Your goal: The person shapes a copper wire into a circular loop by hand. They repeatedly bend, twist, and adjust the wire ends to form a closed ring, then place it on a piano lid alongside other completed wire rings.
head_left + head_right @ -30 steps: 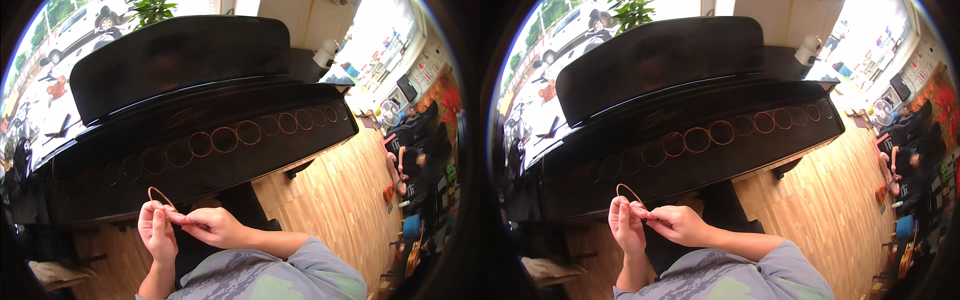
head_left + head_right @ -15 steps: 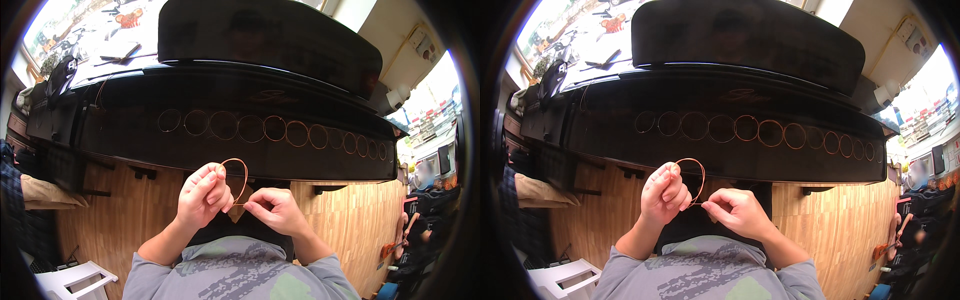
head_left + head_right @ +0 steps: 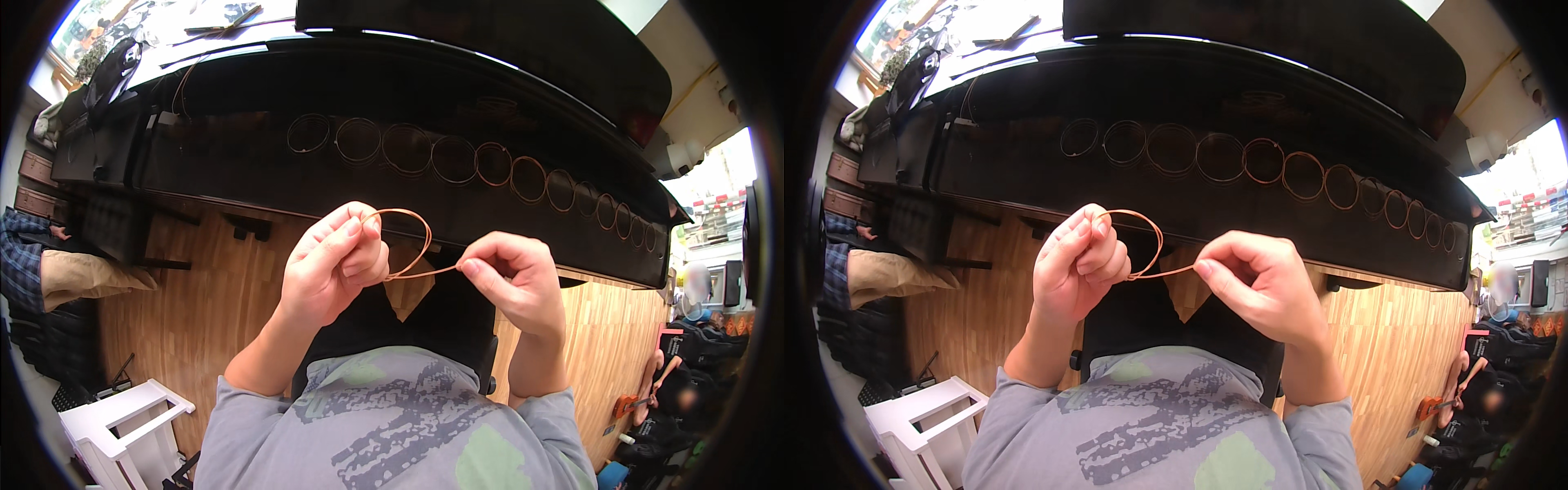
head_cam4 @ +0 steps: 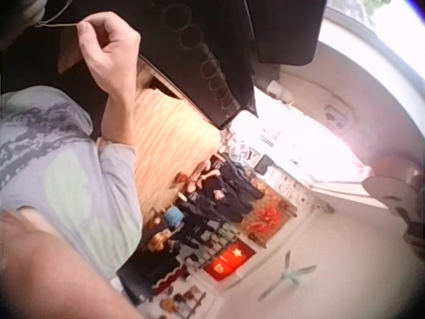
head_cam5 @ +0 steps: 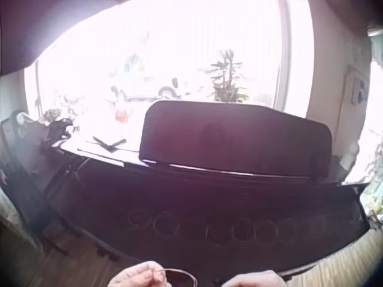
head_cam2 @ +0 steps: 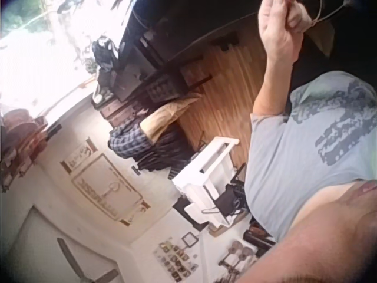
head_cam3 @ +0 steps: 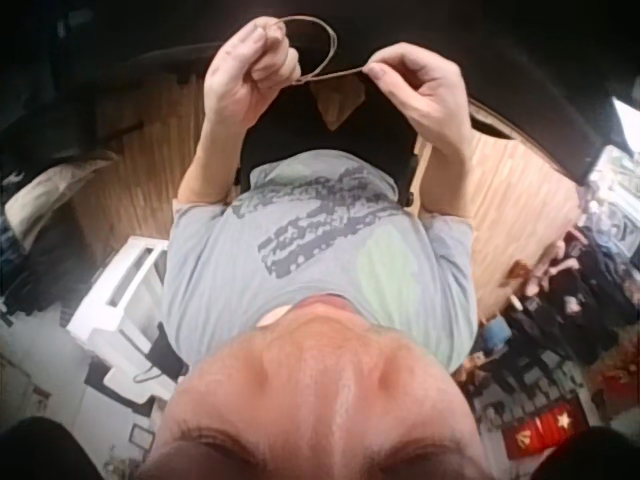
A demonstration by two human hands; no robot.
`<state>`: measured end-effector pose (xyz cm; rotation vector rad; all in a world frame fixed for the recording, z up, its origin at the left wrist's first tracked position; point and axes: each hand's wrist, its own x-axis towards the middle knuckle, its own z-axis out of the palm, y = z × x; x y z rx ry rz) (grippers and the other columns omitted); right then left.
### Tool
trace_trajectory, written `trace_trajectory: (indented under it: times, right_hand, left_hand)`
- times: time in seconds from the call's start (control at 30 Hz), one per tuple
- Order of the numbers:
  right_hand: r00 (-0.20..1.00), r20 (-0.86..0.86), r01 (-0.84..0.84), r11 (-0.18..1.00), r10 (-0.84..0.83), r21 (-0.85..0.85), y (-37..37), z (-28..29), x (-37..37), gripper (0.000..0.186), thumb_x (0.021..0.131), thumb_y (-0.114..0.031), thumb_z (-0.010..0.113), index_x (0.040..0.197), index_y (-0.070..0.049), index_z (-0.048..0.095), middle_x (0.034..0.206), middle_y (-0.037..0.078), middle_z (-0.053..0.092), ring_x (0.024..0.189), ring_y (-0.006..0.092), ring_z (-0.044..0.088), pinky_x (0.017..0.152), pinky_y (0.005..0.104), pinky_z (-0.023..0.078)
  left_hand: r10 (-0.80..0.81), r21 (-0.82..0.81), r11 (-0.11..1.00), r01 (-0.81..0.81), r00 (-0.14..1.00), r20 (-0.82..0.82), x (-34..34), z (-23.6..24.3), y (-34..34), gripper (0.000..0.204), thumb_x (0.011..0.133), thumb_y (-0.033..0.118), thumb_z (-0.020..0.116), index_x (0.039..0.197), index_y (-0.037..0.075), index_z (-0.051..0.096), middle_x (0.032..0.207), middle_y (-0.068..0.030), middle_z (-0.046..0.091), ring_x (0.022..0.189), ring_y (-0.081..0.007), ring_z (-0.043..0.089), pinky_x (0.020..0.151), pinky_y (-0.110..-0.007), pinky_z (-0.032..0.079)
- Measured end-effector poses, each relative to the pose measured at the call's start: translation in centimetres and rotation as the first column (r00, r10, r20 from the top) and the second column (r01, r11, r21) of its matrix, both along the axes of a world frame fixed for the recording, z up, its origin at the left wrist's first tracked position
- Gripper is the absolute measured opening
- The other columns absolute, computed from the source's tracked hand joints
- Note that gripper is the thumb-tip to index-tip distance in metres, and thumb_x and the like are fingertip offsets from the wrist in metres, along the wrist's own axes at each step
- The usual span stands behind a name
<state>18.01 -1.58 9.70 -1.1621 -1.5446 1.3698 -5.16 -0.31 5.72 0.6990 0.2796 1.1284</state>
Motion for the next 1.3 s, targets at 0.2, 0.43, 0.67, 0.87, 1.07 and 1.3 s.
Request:
trace_trajectory:
  times: [0.2,0.43,0.67,0.87,1.07,1.3]
  right_hand:
    - [0.999,-0.013,0.034,0.999,-0.034,0.030,0.9,0.0,-1.5,0.006,0.087,-0.007,0.065,0.088,-0.001,0.064,0.061,-0.008,0.048,0.054,-0.0011,0.037,0.048,0.0177,0.028]
    - [0.991,0.110,-0.088,0.992,0.078,0.094,1.7,1.0,-1.2,0.011,0.085,-0.004,0.064,0.095,-0.002,0.062,0.061,-0.008,0.045,0.053,-0.0003,0.035,0.048,0.0194,0.028]
    - [0.996,-0.084,-0.026,1.000,0.027,0.004,0.5,0.5,-2.3,0.012,0.091,-0.003,0.057,0.102,-0.002,0.057,0.076,-0.004,0.052,0.065,-0.0006,0.046,0.054,0.0165,0.037]
    - [0.959,-0.259,0.119,0.993,-0.120,-0.020,-1.0,0.3,-3.8,0.017,0.090,0.002,0.057,0.106,-0.002,0.055,0.083,-0.001,0.056,0.071,0.0015,0.052,0.060,0.0166,0.043]
    - [0.965,-0.129,0.254,0.935,-0.228,0.247,-1.0,-2.6,-4.4,0.017,0.090,0.006,0.053,0.106,-0.001,0.053,0.089,0.004,0.060,0.079,0.0052,0.059,0.065,0.0192,0.049]
    - [0.945,-0.272,0.264,0.916,-0.183,0.300,-1.0,-4.0,-5.2,0.014,0.092,0.005,0.051,0.105,0.000,0.052,0.091,0.007,0.063,0.072,0.0064,0.061,0.063,0.0191,0.050]
  left_hand:
    - [0.016,-0.019,1.000,-0.017,1.000,-0.005,0.2,-0.2,0.0,0.017,0.100,0.018,0.036,0.098,0.007,0.049,0.060,0.0051,0.033,0.052,-0.0074,0.030,0.052,-0.025,0.029]
    - [0.041,0.029,0.999,-0.038,0.994,-0.101,0.3,-0.1,-0.3,0.017,0.098,0.018,0.039,0.094,0.005,0.050,0.061,0.0052,0.033,0.053,-0.0067,0.030,0.051,-0.025,0.027]
    - [0.715,0.815,0.576,0.070,0.440,-0.543,1.3,0.6,-1.9,0.018,0.072,-0.004,0.060,0.089,0.002,0.059,0.070,-0.0062,0.057,0.058,-0.0201,0.055,0.057,-0.031,0.044]
    - [0.898,0.916,0.257,0.309,0.273,-0.344,2.2,-0.3,-1.9,0.024,0.066,0.000,0.064,0.089,0.003,0.058,0.065,-0.0028,0.053,0.061,-0.0180,0.054,0.063,-0.031,0.044]
    - [0.892,0.888,0.288,0.360,0.236,-0.385,2.7,-1.2,-2.0,0.028,0.069,-0.001,0.064,0.096,0.000,0.058,0.073,-0.0065,0.056,0.067,-0.0202,0.057,0.069,-0.033,0.047]
    - [0.849,0.876,0.432,0.214,0.231,-0.475,3.2,-0.9,-1.9,0.028,0.071,0.000,0.062,0.099,0.000,0.057,0.074,-0.0069,0.056,0.071,-0.0214,0.057,0.071,-0.033,0.045]
